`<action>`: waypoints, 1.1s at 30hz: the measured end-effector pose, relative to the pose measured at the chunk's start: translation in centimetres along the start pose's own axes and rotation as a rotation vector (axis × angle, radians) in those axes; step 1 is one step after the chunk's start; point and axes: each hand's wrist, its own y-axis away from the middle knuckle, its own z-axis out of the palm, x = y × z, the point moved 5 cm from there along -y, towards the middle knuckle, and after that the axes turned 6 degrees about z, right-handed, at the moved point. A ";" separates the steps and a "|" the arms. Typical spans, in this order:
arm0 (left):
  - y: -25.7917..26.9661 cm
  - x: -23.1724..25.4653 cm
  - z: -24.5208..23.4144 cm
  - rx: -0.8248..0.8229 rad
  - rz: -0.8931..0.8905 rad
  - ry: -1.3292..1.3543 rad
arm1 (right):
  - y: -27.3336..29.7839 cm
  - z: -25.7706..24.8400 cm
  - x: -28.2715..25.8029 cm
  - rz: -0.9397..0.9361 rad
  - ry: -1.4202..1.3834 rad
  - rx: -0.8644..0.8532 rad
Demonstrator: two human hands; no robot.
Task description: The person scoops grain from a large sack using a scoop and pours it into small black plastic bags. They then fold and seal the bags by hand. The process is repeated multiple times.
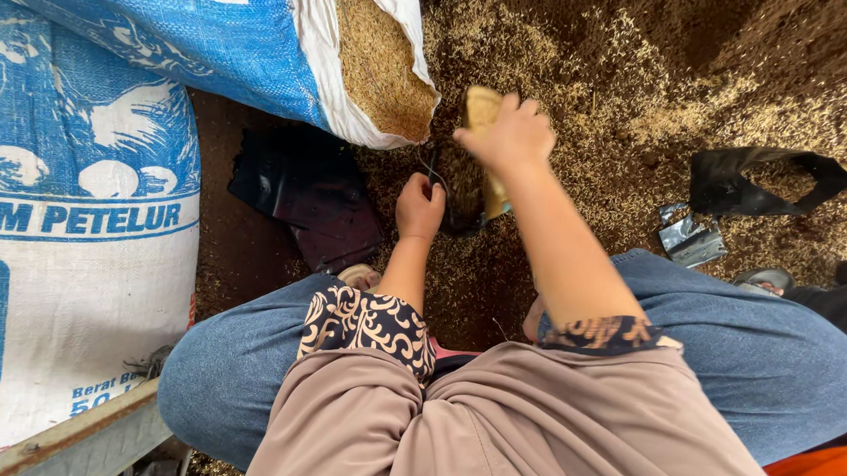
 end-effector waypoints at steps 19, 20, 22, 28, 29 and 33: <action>-3.1 -1.0 1.7 -0.090 -0.169 0.015 | -7.3 19.1 9.6 -0.076 -0.351 -0.108; -3.6 -0.8 1.7 -0.080 -0.132 0.034 | -7.0 19.9 8.9 -0.095 -0.264 -0.142; -4.3 -0.4 1.4 -0.018 -0.112 0.166 | -7.9 18.8 9.1 -0.109 -0.402 -0.047; -5.3 2.1 1.3 0.194 0.186 0.435 | -12.8 13.8 11.4 -0.066 -0.712 -0.031; -5.3 2.0 1.2 0.205 0.179 0.455 | -13.1 13.3 11.6 -0.041 -0.748 -0.005; -6.4 1.5 2.4 -0.013 -0.008 0.045 | -13.4 10.9 10.7 -0.127 -0.334 0.285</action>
